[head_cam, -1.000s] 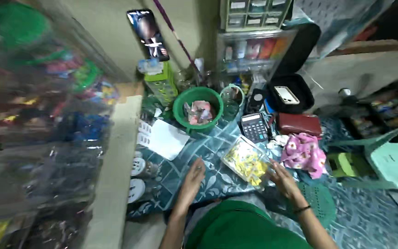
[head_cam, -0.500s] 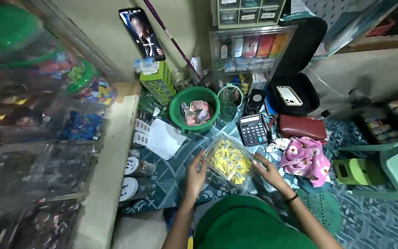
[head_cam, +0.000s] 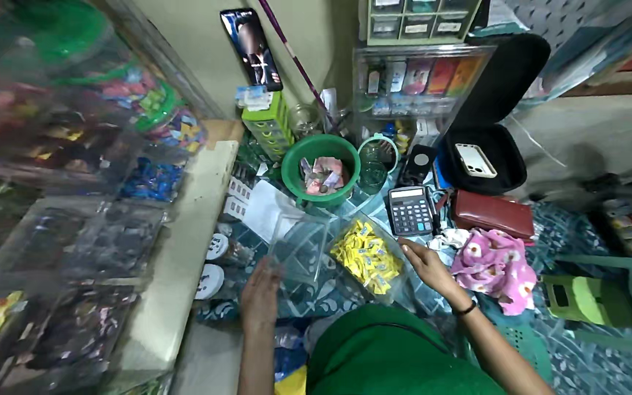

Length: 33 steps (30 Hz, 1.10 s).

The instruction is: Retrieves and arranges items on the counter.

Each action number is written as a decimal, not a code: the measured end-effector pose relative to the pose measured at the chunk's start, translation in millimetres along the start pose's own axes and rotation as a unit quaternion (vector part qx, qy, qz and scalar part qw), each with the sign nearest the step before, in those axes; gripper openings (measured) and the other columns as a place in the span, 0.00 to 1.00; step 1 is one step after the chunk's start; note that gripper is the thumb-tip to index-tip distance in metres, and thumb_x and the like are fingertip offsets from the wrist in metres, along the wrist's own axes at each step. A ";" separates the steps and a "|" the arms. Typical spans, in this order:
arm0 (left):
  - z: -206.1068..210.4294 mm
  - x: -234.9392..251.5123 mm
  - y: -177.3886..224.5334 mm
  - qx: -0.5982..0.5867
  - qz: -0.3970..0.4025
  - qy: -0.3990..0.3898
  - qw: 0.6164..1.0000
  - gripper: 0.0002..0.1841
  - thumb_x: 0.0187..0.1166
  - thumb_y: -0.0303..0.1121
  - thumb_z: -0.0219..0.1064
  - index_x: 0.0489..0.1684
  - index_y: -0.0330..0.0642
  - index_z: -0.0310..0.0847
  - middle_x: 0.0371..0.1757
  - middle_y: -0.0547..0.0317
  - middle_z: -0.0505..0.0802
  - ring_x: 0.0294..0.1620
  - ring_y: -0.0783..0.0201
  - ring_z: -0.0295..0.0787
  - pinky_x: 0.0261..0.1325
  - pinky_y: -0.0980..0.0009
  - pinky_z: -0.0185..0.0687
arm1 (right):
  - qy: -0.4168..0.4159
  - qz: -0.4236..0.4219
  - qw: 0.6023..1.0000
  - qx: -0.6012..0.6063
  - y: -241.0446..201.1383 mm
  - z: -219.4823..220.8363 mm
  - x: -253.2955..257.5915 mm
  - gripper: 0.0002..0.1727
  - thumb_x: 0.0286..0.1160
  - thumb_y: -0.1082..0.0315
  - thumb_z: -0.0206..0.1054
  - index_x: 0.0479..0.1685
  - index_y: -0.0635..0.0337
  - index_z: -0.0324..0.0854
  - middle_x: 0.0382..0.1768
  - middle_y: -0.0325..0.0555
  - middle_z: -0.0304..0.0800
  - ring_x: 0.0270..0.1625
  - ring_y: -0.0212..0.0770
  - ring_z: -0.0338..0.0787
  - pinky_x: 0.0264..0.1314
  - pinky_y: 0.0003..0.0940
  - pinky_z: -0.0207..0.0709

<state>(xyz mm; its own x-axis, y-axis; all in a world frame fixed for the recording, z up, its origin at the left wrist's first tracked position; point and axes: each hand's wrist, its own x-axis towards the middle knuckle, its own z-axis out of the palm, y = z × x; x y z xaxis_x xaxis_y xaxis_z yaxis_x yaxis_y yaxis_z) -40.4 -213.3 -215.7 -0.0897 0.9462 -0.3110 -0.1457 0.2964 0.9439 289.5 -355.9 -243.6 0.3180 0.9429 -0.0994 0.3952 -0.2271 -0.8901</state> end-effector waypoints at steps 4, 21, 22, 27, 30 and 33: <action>-30.2 -4.2 -42.1 0.002 -0.046 0.099 0.994 0.22 0.86 0.21 0.50 0.79 0.28 0.62 0.65 0.44 0.81 0.47 0.68 0.86 0.52 0.74 0.84 | 0.063 -0.013 0.997 0.033 -5.1 -3.9 -21.8 0.24 0.92 0.61 0.50 0.68 0.71 0.83 0.68 0.59 0.87 0.73 0.46 0.86 0.81 0.42 0.74; -61.7 11.1 -74.6 0.376 0.165 0.095 0.907 0.19 0.85 0.21 0.51 0.70 0.22 0.77 0.69 0.26 0.84 0.72 0.37 0.80 0.76 0.48 0.71 | 0.063 -0.164 0.954 -0.244 36.9 -21.2 -76.1 0.12 0.79 0.67 0.67 0.54 0.62 0.90 0.65 0.57 0.89 0.72 0.60 0.85 0.77 0.56 0.76; -64.5 18.1 -77.0 0.379 0.183 0.095 0.902 0.19 0.85 0.21 0.51 0.68 0.21 0.78 0.67 0.25 0.85 0.69 0.37 0.83 0.74 0.48 0.73 | 0.045 -0.214 0.941 -0.260 33.6 -15.0 -74.1 0.12 0.81 0.67 0.66 0.55 0.59 0.91 0.64 0.53 0.90 0.72 0.57 0.85 0.77 0.52 0.76; -69.5 51.5 -93.1 0.310 0.212 0.091 0.922 0.17 0.84 0.18 0.51 0.63 0.17 0.79 0.61 0.25 0.87 0.60 0.44 0.88 0.67 0.55 0.80 | -0.079 -0.319 0.906 -0.269 49.7 10.5 -44.3 0.13 0.81 0.70 0.66 0.58 0.60 0.89 0.61 0.52 0.92 0.70 0.53 0.88 0.79 0.47 0.75; -67.1 62.3 -108.7 0.260 0.210 0.135 0.933 0.16 0.84 0.18 0.51 0.60 0.16 0.80 0.59 0.27 0.88 0.58 0.48 0.89 0.66 0.59 0.81 | -0.076 -0.370 0.889 -0.260 73.8 15.6 -26.0 0.13 0.84 0.67 0.63 0.59 0.59 0.88 0.61 0.50 0.92 0.70 0.52 0.88 0.79 0.45 0.75; -64.2 63.0 -113.7 0.289 0.203 0.157 0.922 0.15 0.85 0.20 0.51 0.58 0.19 0.82 0.58 0.29 0.90 0.60 0.45 0.88 0.69 0.56 0.79 | -0.061 -0.407 0.871 -0.269 73.2 17.4 -19.7 0.12 0.86 0.67 0.61 0.56 0.59 0.89 0.57 0.49 0.94 0.66 0.50 0.90 0.76 0.43 0.77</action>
<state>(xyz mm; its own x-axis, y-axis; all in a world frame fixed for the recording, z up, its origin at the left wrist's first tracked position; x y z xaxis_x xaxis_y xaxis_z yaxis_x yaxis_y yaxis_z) -92.7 -195.7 -349.8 -0.3155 0.9369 0.1503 0.5041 0.0313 0.8631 297.1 -386.9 -314.5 -0.3371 0.8564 0.3910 0.8034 0.4782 -0.3547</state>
